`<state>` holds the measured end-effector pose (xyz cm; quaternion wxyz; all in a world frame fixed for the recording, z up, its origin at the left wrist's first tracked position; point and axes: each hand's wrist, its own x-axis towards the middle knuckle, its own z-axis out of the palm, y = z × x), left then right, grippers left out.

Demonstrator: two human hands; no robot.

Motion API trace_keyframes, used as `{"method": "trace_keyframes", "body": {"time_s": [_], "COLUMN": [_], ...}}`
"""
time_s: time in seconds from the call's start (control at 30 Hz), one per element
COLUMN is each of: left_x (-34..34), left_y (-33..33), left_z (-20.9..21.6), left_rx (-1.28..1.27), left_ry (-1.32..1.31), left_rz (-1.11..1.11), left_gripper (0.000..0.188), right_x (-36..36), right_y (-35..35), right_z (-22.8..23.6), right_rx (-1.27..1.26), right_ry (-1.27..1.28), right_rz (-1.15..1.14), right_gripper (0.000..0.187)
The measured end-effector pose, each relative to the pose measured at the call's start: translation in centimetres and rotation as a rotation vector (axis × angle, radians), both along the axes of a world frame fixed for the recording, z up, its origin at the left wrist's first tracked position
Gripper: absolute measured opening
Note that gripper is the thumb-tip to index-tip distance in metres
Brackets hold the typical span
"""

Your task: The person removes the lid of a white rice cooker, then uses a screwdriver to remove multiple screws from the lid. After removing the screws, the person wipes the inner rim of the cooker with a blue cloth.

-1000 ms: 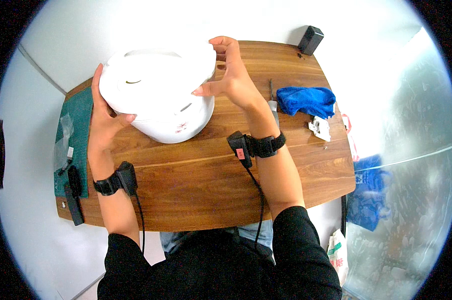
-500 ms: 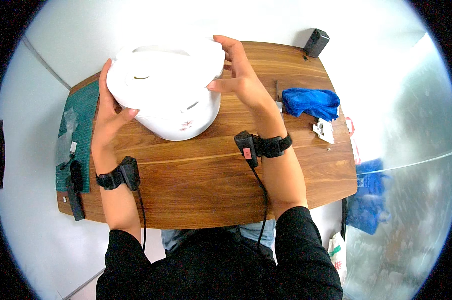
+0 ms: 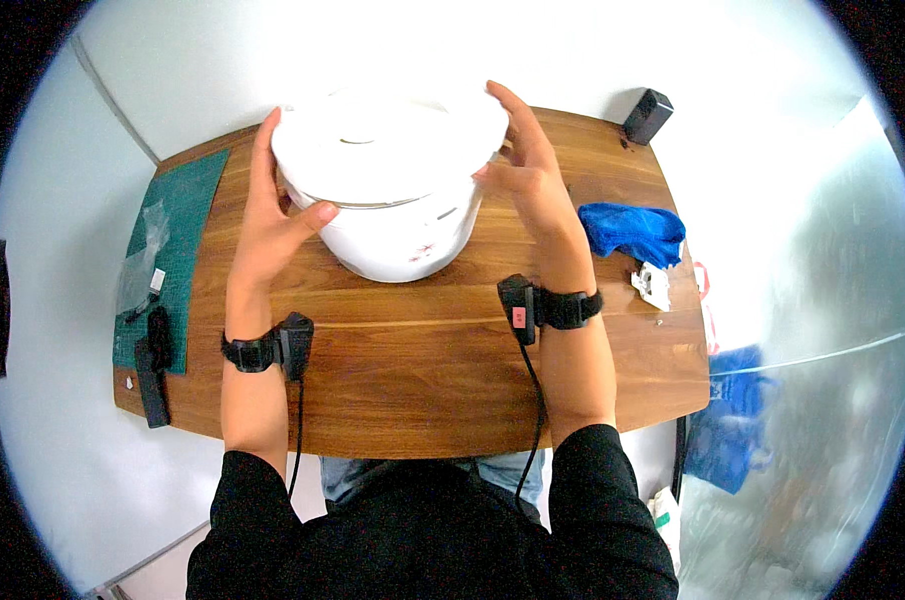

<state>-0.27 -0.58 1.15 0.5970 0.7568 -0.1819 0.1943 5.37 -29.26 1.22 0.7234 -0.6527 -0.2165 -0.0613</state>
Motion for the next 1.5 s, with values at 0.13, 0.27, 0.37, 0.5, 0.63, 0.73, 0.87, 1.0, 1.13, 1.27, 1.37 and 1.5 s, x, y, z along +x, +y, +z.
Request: {"method": "trace_keyframes", "body": {"time_s": [0.13, 0.27, 0.37, 0.5, 0.63, 0.73, 0.87, 1.0, 1.13, 1.27, 1.37, 1.5], "left_x": [0.2, 0.6, 0.7, -0.8, -3.9, -8.1, -12.9, -16.0, -17.2, -15.8, -15.0, -14.7], "left_y": [0.1, 0.4, 1.5, 3.8, 8.8, 13.3, 20.8, 24.2, 24.2, 24.1, 24.5, 23.9], "left_z": [-0.1, -0.2, -0.1, 1.2, 3.0, 3.5, 1.6, -2.3, -4.0, -6.0, -7.3, -7.0], "left_rx": [-0.049, -0.095, -0.058, -0.085, -0.054, -0.059, 0.145, 0.213, 0.151, 0.254, 0.272, 0.387], "left_ry": [0.003, -0.026, -0.089, -0.126, -0.16, -0.112, 0.015, 0.218, 0.426, 0.509, 0.53, 0.633], "left_rz": [-0.03, -0.037, -0.002, -0.015, -0.009, 0.038, 0.225, 0.35, 0.371, 0.378, 0.381, 0.426], "left_gripper": [0.133, 0.136, 0.141, 0.145, 0.143, 0.142, 0.142, 0.141, 0.139, 0.136, 0.131, 0.129], "right_x": [-0.2, -1.8, -2.6, -4.8, -7.8, -9.8, -10.3, -7.9, -6.3, -5.4, -4.0, -4.5], "right_y": [-0.2, 0.1, 0.2, 0.9, 6.2, 12.0, 19.2, 24.1, 26.4, 26.8, 27.1, 27.6], "right_z": [0.8, 2.8, 4.6, 7.7, 9.5, 9.1, 6.6, 1.9, -1.9, -3.5, -5.9, -5.8], "right_rx": [-0.095, -0.163, -0.304, -0.383, -0.176, -0.092, -0.066, -0.171, -0.347, -0.484, -0.524, -0.589], "right_ry": [-0.126, -0.181, -0.312, -0.439, -0.482, -0.346, -0.128, 0.106, 0.324, 0.484, 0.479, 0.451], "right_rz": [-0.089, -0.113, -0.119, -0.018, 0.11, 0.235, 0.305, 0.462, 0.555, 0.546, 0.559, 0.511], "right_gripper": [0.098, 0.103, 0.106, 0.105, 0.1, 0.095, 0.09, 0.084, 0.08, 0.077, 0.082, 0.083]}}
